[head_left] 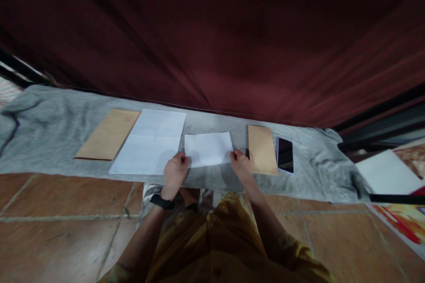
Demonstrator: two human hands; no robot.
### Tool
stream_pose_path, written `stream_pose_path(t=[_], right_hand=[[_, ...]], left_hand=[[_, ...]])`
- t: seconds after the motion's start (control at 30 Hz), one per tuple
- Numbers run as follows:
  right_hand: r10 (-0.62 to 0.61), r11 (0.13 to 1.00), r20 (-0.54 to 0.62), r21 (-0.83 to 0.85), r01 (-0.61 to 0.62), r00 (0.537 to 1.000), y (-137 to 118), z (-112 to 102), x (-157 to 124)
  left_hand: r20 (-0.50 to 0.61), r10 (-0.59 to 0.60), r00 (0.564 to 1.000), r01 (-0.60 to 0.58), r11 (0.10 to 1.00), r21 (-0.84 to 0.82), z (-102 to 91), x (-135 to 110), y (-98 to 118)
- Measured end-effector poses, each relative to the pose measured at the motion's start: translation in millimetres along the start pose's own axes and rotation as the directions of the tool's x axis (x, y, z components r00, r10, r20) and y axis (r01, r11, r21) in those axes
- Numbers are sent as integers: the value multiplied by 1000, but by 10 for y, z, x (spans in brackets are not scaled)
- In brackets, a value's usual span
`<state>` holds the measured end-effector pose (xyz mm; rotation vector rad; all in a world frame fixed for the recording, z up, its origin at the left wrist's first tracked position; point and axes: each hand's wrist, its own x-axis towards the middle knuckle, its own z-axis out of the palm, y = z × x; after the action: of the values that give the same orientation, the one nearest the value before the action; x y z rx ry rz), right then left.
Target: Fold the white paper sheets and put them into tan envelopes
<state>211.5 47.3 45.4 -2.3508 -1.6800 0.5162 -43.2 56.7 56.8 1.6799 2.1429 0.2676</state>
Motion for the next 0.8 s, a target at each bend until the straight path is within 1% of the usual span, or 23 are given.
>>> stream_pose_path(t=[0.27, 0.43, 0.6, 0.8], right_hand=[[-12, 995, -58, -100, 6, 998, -65, 46, -40], [-28, 986, -114, -167, 9, 993, -93, 81, -58], [-54, 981, -143, -192, 26, 988, -102, 94, -66], [-70, 979, -166, -200, 37, 984, -108, 117, -86]], left_hand=[[19, -19, 1000, 18, 998, 63, -68, -26, 106], [27, -40, 999, 37, 994, 101, -86, -44, 148], [40, -64, 997, 58, 990, 131, -119, -53, 195], [27, -51, 998, 46, 988, 150, -111, -78, 216]])
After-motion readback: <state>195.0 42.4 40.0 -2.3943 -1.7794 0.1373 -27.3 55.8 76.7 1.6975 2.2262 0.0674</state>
